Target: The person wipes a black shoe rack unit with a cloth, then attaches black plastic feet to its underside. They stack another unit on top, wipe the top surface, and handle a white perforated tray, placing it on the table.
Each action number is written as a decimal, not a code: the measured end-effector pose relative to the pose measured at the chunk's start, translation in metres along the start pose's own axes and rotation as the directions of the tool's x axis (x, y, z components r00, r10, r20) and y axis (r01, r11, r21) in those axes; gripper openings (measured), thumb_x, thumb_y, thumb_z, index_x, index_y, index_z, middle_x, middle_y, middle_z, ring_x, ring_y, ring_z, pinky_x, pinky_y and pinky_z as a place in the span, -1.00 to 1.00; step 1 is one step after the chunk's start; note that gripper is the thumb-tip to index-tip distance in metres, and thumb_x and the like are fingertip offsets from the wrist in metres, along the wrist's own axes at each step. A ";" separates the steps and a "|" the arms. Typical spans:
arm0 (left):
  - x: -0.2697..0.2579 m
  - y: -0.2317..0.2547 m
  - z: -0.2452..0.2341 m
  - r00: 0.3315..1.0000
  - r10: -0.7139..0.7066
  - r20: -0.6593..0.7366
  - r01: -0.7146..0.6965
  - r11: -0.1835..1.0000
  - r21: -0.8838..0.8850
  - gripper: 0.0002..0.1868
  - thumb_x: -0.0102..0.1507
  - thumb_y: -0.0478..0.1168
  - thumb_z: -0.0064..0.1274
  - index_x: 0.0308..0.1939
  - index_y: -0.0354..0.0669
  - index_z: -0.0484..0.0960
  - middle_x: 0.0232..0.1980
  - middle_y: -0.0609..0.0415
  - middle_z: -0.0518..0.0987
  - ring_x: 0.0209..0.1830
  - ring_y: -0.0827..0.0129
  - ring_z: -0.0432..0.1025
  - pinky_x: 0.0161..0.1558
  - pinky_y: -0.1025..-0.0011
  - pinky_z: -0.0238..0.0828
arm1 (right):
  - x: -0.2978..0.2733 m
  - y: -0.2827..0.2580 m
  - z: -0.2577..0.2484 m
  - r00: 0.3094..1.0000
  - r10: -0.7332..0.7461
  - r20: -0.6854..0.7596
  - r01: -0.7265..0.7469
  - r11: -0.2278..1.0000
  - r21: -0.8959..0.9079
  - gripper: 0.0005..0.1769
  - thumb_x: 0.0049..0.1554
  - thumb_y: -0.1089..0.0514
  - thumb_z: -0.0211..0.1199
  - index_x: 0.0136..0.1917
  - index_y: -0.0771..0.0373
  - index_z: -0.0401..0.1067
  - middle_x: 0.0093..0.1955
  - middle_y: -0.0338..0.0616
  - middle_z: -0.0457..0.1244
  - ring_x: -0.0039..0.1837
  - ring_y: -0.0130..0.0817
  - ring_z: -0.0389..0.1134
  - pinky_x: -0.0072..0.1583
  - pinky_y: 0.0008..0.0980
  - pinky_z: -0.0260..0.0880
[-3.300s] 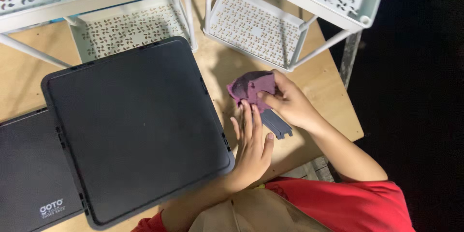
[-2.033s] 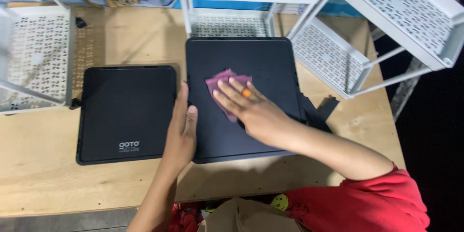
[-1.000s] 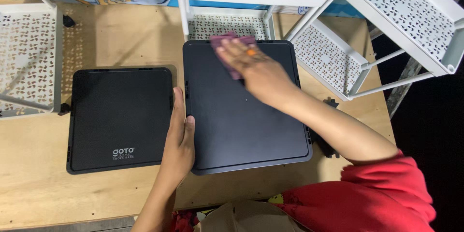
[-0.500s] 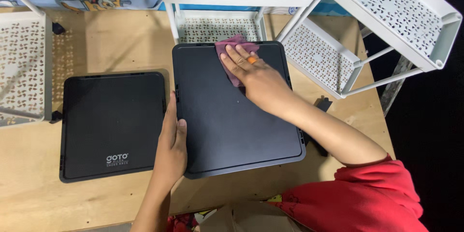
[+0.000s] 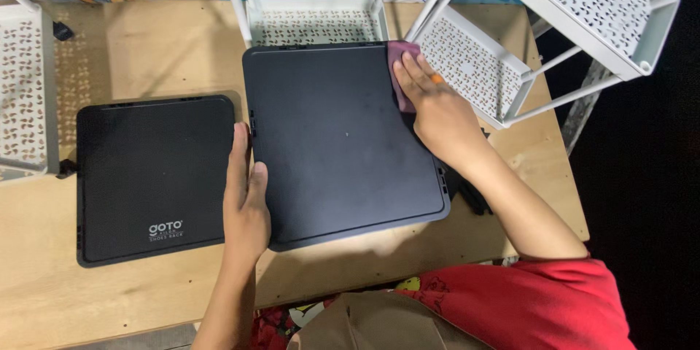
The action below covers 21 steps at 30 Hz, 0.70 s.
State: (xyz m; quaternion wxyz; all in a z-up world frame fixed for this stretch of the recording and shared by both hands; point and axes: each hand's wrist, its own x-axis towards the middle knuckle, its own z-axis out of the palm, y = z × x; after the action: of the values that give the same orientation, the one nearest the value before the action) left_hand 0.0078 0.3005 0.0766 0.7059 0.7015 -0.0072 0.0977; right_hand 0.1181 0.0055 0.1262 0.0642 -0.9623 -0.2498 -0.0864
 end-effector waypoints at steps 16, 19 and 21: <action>-0.002 -0.001 -0.004 1.000 -0.022 -0.021 0.026 0.975 0.219 -0.44 0.47 -0.27 -0.30 0.57 -0.28 0.14 0.63 -0.19 0.18 0.67 0.12 0.04 0.56 0.28 -0.08 | -0.122 -0.065 -0.042 0.986 -0.080 0.149 0.063 0.991 0.117 -0.11 -0.14 0.48 0.11 0.50 0.41 0.16 0.58 0.18 0.02 0.61 0.00 -0.02 0.52 -0.10 0.01; -0.001 0.001 -0.007 1.000 -0.020 0.002 0.019 0.957 0.291 -0.44 0.47 -0.27 -0.32 0.57 -0.29 0.12 0.63 -0.21 0.17 0.66 0.09 0.04 0.55 0.27 -0.05 | -0.106 -0.059 -0.034 0.986 -0.083 0.143 0.063 0.988 0.139 -0.07 -0.15 0.50 0.11 0.53 0.35 0.15 0.60 0.16 0.00 0.63 0.01 -0.04 0.54 -0.08 -0.01; -0.002 0.002 -0.007 0.999 -0.029 0.015 0.023 0.953 0.301 -0.44 0.47 -0.26 -0.33 0.57 -0.29 0.11 0.62 -0.21 0.17 0.65 0.08 0.04 0.55 0.27 -0.03 | -0.085 -0.053 -0.021 0.990 -0.093 0.104 0.083 0.991 0.103 -0.08 -0.09 0.52 0.10 0.55 0.30 0.14 0.61 0.13 0.00 0.64 0.02 -0.05 0.57 -0.08 -0.01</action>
State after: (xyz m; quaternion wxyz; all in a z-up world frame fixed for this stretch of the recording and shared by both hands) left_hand 0.0050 0.3076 0.0781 0.5923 0.8015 0.0103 0.0816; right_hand 0.0155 0.0080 0.1345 0.0939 -0.9493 -0.2991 -0.0243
